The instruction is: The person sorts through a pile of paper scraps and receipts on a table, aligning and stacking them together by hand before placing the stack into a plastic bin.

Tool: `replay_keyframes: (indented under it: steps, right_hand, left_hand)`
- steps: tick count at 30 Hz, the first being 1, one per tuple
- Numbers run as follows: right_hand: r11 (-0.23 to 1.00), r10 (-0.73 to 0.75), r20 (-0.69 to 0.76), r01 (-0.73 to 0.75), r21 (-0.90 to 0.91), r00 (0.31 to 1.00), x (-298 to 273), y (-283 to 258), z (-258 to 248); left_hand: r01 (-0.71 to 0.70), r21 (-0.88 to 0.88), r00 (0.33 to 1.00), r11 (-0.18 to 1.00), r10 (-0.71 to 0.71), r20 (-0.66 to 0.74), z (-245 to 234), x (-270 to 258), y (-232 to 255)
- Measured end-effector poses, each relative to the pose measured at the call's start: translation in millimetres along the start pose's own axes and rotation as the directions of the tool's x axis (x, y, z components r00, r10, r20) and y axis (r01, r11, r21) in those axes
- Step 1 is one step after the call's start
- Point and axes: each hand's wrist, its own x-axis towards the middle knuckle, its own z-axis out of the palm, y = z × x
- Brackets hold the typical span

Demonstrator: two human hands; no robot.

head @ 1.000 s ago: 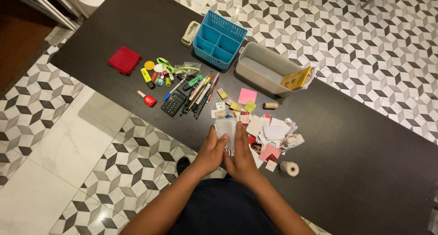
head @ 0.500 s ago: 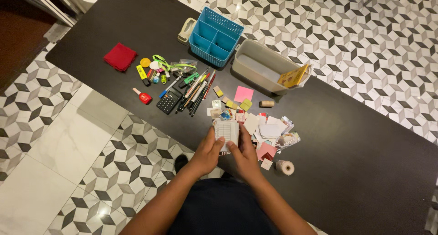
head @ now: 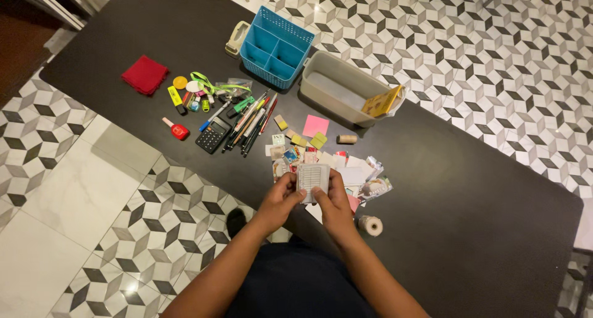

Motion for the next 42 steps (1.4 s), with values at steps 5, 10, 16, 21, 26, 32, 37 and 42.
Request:
replay_keyframes:
  steps: [5,10,16,21,26,32,37,42]
  right_hand:
    - [0.998,0.012,0.036,-0.01,-0.057,0.999,2,8,-6]
    - [1.0,0.019,0.056,-0.018,-0.015,0.998,6,11,-13]
    - [0.992,0.037,0.066,-0.029,-0.121,0.997,4,2,-8]
    - [0.965,0.002,0.099,0.023,-0.259,0.995,0,-24,-2]
    - [0.936,-0.065,0.193,0.127,-0.328,0.979,-2,-37,-2]
    - [0.843,-0.191,0.226,0.278,-0.46,0.955,-2,-37,-9]
    - [0.902,-0.104,0.177,0.168,-0.397,0.979,-3,-46,-6]
    - [0.952,-0.04,0.11,0.072,-0.296,0.993,-5,-44,-1]
  left_hand:
    - [-0.017,0.18,0.988,0.983,0.044,-0.147,16,-3,8]
    - [0.075,0.366,0.975,0.927,0.009,-0.222,23,-10,14]
    - [-0.296,0.587,0.923,0.753,0.383,-0.026,24,-13,-6]
    - [0.117,0.42,0.987,0.9,-0.059,-0.149,35,-17,13]
    - [0.052,0.375,0.99,0.925,0.001,-0.14,44,-18,25]
    - [-0.128,0.49,0.982,0.862,0.179,-0.059,42,-16,24]
    - [-0.151,0.474,0.981,0.867,0.19,-0.034,41,-17,25]
    - [-0.162,0.562,0.97,0.811,0.237,-0.063,41,-14,11]
